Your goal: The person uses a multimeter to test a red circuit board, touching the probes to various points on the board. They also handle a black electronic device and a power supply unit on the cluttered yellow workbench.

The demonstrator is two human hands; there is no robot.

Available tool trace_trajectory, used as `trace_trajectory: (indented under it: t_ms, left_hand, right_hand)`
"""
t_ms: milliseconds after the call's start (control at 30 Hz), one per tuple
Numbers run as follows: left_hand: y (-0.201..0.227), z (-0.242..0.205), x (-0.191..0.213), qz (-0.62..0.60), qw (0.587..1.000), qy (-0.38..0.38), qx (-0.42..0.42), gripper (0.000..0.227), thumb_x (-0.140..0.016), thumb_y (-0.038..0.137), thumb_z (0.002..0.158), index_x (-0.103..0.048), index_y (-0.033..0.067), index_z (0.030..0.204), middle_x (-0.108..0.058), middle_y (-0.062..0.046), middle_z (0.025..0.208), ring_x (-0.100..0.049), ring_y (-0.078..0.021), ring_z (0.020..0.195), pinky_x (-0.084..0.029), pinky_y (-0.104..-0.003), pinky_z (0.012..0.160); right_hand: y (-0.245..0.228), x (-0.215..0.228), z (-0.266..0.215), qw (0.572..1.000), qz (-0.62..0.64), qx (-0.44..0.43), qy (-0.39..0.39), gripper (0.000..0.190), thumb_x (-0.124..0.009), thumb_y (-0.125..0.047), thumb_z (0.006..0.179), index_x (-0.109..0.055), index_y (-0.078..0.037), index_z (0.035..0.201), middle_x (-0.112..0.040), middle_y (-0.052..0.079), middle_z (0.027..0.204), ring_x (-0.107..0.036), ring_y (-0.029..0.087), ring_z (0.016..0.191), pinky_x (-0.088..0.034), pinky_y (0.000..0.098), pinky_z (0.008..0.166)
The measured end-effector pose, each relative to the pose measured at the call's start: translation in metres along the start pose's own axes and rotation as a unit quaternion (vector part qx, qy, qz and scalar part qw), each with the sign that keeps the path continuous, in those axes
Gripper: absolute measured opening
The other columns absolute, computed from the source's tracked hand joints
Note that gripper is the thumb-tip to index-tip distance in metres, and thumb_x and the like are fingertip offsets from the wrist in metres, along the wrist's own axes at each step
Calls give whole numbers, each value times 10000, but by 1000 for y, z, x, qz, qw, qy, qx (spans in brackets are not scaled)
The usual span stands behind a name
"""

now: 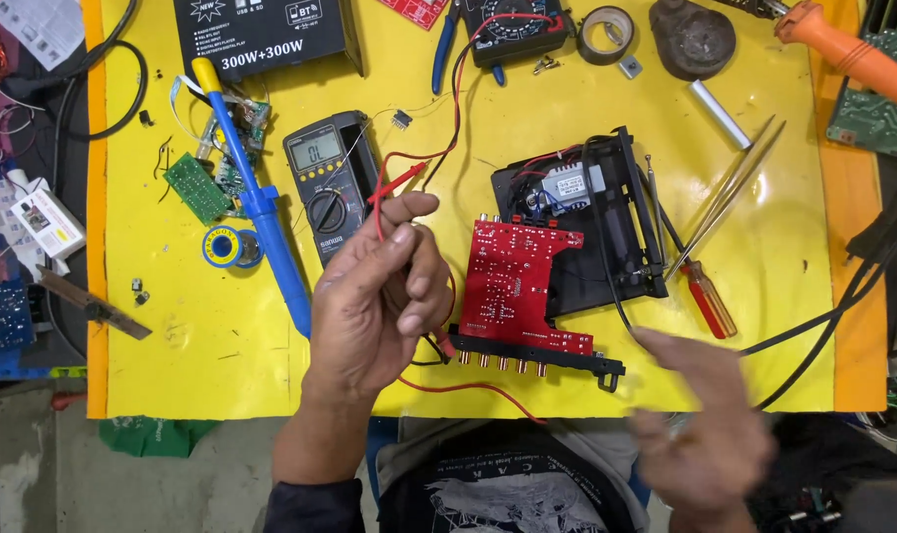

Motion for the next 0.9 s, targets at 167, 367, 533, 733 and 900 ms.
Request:
trace_trajectory:
  t_ms: [167,367,533,733,900]
  left_hand:
    - [-9,3,-10,39,999,-13,6,231,-490,79,1068,-527,-21,1273,-473,-81,708,-402,-146,473,-309,-287,461]
    - [13,-1,-14,77,995,1,-56,233,-537,106,1047,-522,-25,1239,-462,-81,688,-386,-137,456,-327,-276,463]
    - [36,0,-3,75,993,13,-92,259,-493,111,1074,-504,-48,1280,-470,-96,692,-424,-177,486,-371,-293,488]
    - [53,9,18,105,992,20,-65,399,-471,190,1090,-453,-36,1419,-679,-277,870,-723,-400,784,-651,-396,728]
    - [31,2,39,238,970,24,-45,338,-414,176,1112,-499,-11,1380,-722,-229,835,-702,-273,586,-563,-319,479]
  right_hand:
    - [-86,-97,9,977,150,105,-111,631,-556,-360,1067,-412,92,1484,-555,267,1503,-597,397,1390,-514,501,1173]
    - [-76,-194,14,926,281,-44,-250,153,-627,-89,993,-553,-15,1105,-680,190,865,-655,407,700,-463,496,608]
    - [-97,-190,34,897,378,-34,-226,171,-577,-171,1047,-593,-21,1127,-698,107,859,-708,264,731,-584,381,680]
    - [-73,-185,16,752,562,-207,-276,200,-485,-206,1088,-549,-24,1035,-706,114,762,-601,133,463,-430,209,384]
    - [-15,-112,38,815,544,-146,-135,187,-478,-183,1110,-605,-46,1111,-636,36,708,-622,109,541,-538,216,483]
Point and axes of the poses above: each hand's wrist, its own z-axis towards the middle knuckle, its own x-axis out of the back of the hand, y = z × x, the point moved 10 cm from there along z, towards the middle knuckle
